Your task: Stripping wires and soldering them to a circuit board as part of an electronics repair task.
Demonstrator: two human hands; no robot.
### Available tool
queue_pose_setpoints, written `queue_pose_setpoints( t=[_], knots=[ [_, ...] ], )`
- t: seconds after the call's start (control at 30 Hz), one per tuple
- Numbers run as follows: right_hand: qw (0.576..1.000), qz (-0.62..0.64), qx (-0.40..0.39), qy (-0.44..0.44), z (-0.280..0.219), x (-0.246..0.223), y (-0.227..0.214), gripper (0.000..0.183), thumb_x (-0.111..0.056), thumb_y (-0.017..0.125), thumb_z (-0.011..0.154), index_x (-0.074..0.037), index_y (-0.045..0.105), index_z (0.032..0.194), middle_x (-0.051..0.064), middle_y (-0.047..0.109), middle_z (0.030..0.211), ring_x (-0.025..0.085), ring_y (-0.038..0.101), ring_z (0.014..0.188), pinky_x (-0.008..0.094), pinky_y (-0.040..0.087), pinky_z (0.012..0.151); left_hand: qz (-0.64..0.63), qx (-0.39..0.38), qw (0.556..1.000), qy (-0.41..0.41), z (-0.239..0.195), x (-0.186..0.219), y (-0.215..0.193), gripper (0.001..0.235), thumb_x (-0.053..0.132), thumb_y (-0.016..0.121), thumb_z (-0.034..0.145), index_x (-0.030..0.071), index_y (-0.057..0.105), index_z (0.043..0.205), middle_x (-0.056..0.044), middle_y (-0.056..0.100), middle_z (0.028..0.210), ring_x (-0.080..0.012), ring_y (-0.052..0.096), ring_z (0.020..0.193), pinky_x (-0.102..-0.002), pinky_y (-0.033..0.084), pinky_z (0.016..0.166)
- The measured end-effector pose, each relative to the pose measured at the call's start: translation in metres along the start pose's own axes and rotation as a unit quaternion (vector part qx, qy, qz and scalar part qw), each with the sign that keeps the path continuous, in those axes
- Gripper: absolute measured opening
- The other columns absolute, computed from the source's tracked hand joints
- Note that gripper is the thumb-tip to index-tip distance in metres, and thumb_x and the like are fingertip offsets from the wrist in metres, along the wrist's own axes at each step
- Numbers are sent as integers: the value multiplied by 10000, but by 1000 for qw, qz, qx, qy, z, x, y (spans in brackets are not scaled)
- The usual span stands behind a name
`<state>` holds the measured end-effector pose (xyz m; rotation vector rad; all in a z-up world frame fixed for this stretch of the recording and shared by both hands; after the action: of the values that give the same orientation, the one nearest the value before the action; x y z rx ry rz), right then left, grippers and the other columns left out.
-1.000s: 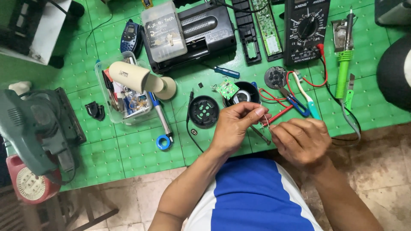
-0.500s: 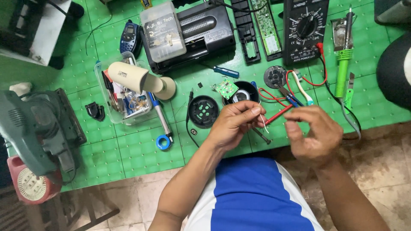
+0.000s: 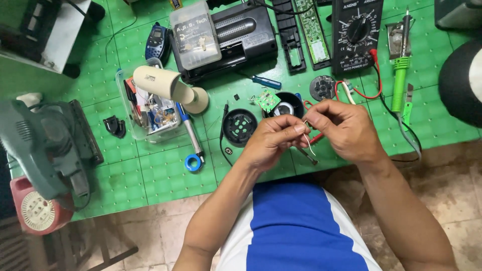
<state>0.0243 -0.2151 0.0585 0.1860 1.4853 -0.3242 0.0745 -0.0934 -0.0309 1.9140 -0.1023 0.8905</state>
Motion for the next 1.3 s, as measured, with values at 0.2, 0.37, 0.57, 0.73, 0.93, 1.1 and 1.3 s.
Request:
queue_pose_setpoints(
  t=[0.2, 0.37, 0.57, 0.73, 0.93, 1.1, 1.3],
  knots=[
    [999, 16, 10, 28, -1, 0, 2, 195, -96, 623, 1062, 15, 755, 971, 85, 682, 763, 105, 607, 760, 268, 546, 704, 11, 0, 1000, 9, -4, 7, 6, 155, 109, 764, 931, -25, 722, 997, -165, 753, 798, -223, 783, 741, -264, 619, 684],
    [998, 41, 14, 36, -3, 10, 3, 164, -88, 645, 1042, 30, 749, 993, 103, 704, 790, 115, 635, 771, 273, 560, 717, 10, 0, 1000, 12, -4, 9, 5, 150, 109, 767, 928, -18, 724, 995, -164, 755, 802, -230, 785, 749, -268, 619, 689],
    [1000, 14, 14, 21, -1, 8, 7, 160, -82, 654, 1043, 38, 737, 978, 98, 672, 727, 111, 587, 715, 287, 545, 691, 26, 5, 999, 17, -1, 6, 0, 170, 112, 777, 926, -26, 728, 1013, -178, 761, 839, -250, 787, 776, -262, 621, 690],
    [999, 29, 11, 19, -2, 10, 13, 179, -71, 615, 1059, 42, 723, 971, 102, 651, 688, 117, 588, 658, 282, 538, 640, 34, 20, 999, 21, -5, 9, 3, 184, 126, 790, 917, -18, 734, 1017, -169, 770, 881, -241, 787, 806, -248, 620, 706],
    [999, -4, 5, 32, -5, 13, 15, 181, -89, 606, 1070, 25, 723, 991, 82, 645, 705, 117, 561, 693, 287, 519, 662, -25, 24, 999, 0, -7, -18, -15, 229, 108, 791, 929, -51, 709, 1073, -189, 758, 851, -242, 782, 757, -298, 649, 695],
    [998, -37, 30, 29, -5, 19, 10, 179, -107, 643, 1054, 24, 719, 959, 103, 665, 639, 139, 613, 620, 292, 531, 624, 22, 26, 999, 5, -18, -27, -17, 244, 102, 819, 898, -57, 717, 1052, -135, 731, 811, -171, 745, 718, -257, 623, 658],
    [948, -259, 180, -49, 5, 13, -39, 72, -81, 759, 1029, -41, 758, 1089, 116, 719, 801, 186, 632, 631, 305, 506, 603, 117, 47, 991, 40, -34, 9, -17, 222, 95, 788, 915, -71, 722, 1045, -180, 707, 714, -183, 716, 668, -301, 619, 654]
  ],
)
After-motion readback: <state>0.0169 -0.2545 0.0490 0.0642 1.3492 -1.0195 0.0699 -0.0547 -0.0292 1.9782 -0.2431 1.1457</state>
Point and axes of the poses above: each hand's wrist, its own z-axis towards the middle knuckle, its own y-axis out of the palm, x = y × z, the point moved 8 cm from there along z, towards the middle knuckle
